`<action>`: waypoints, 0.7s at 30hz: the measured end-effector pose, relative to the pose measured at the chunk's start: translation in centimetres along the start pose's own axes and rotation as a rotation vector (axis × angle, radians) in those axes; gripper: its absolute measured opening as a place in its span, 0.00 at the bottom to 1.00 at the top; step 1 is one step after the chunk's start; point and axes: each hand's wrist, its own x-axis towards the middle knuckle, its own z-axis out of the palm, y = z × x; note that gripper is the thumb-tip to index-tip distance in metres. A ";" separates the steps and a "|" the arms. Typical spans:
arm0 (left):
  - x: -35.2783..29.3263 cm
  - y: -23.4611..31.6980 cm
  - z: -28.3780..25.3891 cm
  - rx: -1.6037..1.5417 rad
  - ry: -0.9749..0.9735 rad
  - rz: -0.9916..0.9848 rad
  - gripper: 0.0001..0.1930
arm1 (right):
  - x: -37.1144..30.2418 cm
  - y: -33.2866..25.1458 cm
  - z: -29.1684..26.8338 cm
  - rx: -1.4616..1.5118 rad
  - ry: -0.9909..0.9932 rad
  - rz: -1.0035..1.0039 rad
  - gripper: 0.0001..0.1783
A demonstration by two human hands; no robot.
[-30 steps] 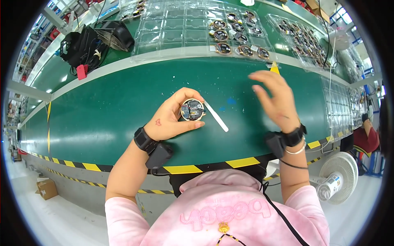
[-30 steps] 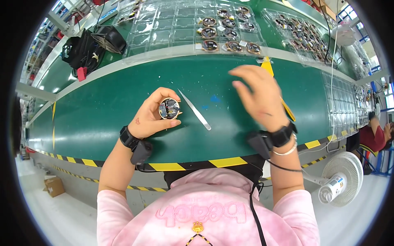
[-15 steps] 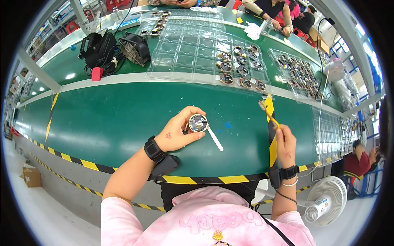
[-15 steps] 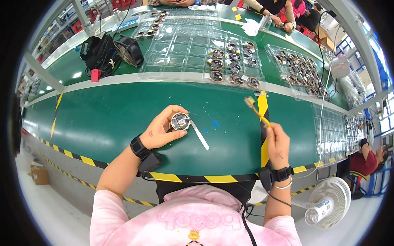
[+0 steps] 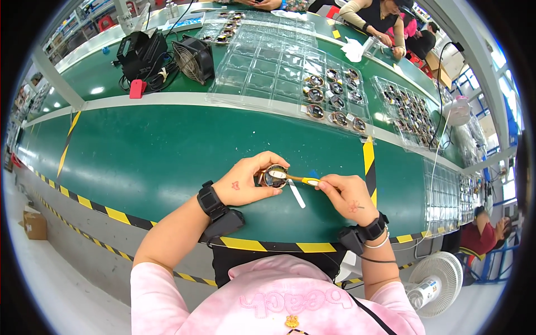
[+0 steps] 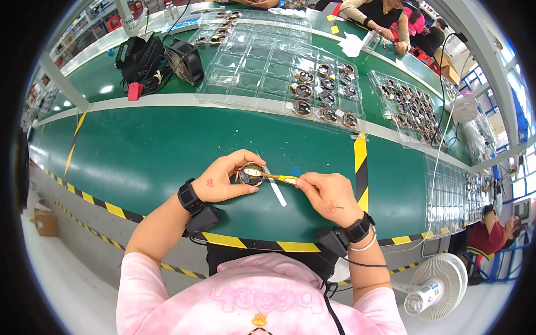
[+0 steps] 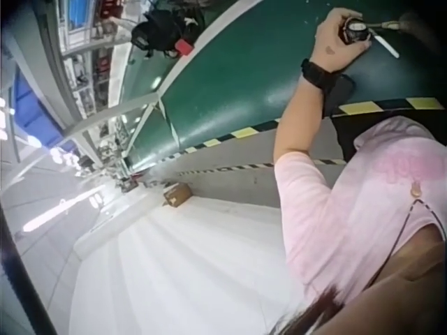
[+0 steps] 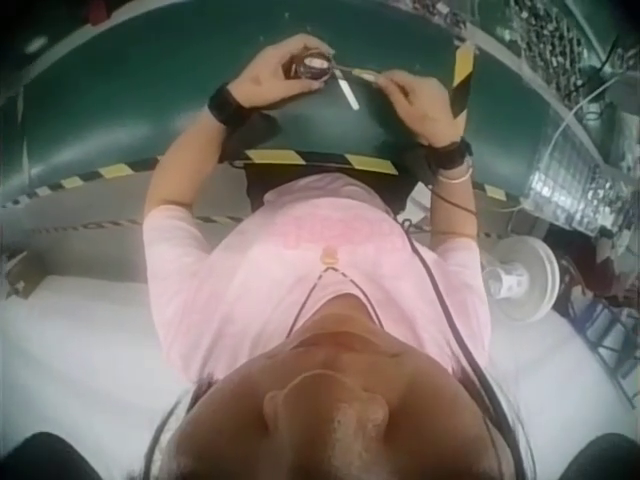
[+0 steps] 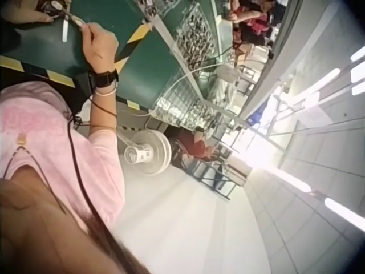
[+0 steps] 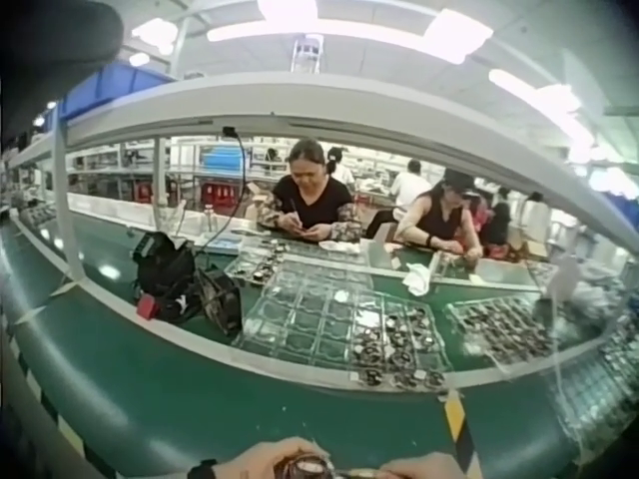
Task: Manually assembling small electronic components using tweezers and a probe tool at a production station.
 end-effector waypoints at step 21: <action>0.5 0.2 0.2 0.123 0.094 -0.064 0.26 | -1.3 -0.7 0.3 -0.122 0.200 0.013 0.09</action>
